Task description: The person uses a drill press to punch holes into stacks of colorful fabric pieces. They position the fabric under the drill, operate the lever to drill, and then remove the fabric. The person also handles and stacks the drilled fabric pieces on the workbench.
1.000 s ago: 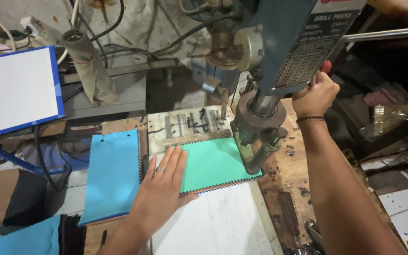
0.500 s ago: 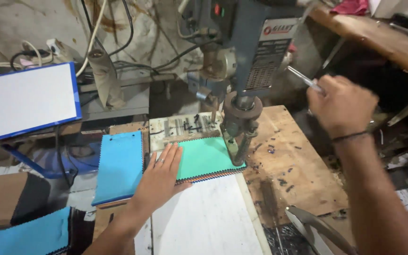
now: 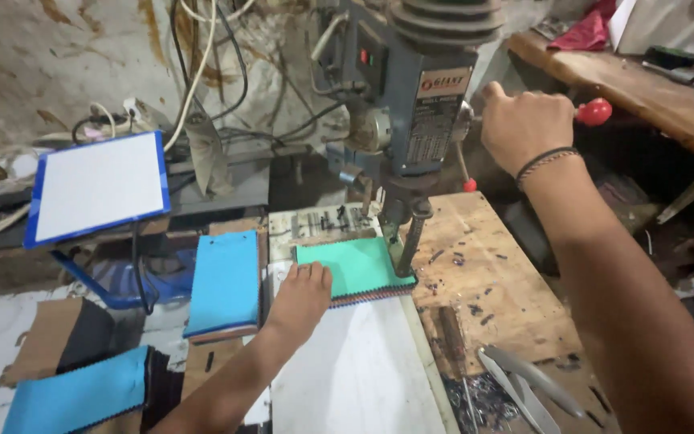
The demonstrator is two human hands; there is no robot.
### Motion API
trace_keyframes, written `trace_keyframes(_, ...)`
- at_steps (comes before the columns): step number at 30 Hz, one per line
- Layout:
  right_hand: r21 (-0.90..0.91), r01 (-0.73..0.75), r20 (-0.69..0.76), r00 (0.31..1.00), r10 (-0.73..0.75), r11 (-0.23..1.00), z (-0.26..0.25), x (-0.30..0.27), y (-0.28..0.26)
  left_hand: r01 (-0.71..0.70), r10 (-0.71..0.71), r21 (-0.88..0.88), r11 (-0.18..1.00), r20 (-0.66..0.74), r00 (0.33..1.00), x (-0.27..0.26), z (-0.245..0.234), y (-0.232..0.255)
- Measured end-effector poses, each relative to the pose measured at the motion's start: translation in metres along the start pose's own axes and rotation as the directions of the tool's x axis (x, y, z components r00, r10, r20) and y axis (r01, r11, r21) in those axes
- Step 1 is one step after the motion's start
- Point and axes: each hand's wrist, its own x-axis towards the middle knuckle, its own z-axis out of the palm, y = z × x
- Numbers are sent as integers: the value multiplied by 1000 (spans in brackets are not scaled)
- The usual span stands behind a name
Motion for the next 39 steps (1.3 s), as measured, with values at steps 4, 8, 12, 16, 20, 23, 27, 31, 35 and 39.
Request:
trace_keyframes(4, -28, 288, -448, 852, -270, 957, -33, -47, -3, 20, 21, 336, 942, -118, 993, 15, 15, 2)
trace_keyframes(8, 484, 387, -473, 870, -137, 785, -1, -131, -18, -39, 104, 425, 904, -130, 986, 12, 5, 3)
trace_keyframes(12, 716, 166, -95, 985, -141, 678, 45, -225, -44, -62, 144, 402, 913, -177, 974, 21, 15, 3)
trace_keyframes(16, 643, -293, 513, 851, -114, 708, 57, -273, -62, -122, 151, 377, 918, -49, 987, 17, -8, 41)
trace_keyframes(20, 555, -322, 643, 751, -151, 767, 62, -277, -74, 98, 10, 453, 886, -230, 973, -2, 1, 102)
trace_keyframes(23, 601, -269, 620, 752, -226, 753, 84, -278, -76, 3, 45, 503, 864, -84, 995, -57, 11, 134)
trace_keyframes(27, 520, -414, 776, 595, -211, 747, 30, -260, -69, 132, -77, 396, 909, -151, 986, -125, 57, 168)
trace_keyframes(31, 498, -512, 790, 601, -123, 700, -27, -250, -56, 208, -234, -175, 962, -143, 962, -129, -35, 119)
trace_keyframes(35, 695, -404, 530, 847, -45, 595, -79, -246, -37, 475, -218, -605, 639, 450, 866, -96, -114, 40)
trace_keyframes(39, 865, -146, 191, 981, -46, 480, -115, -250, -40, 574, -33, -660, 484, 642, 766, -63, -122, 31)
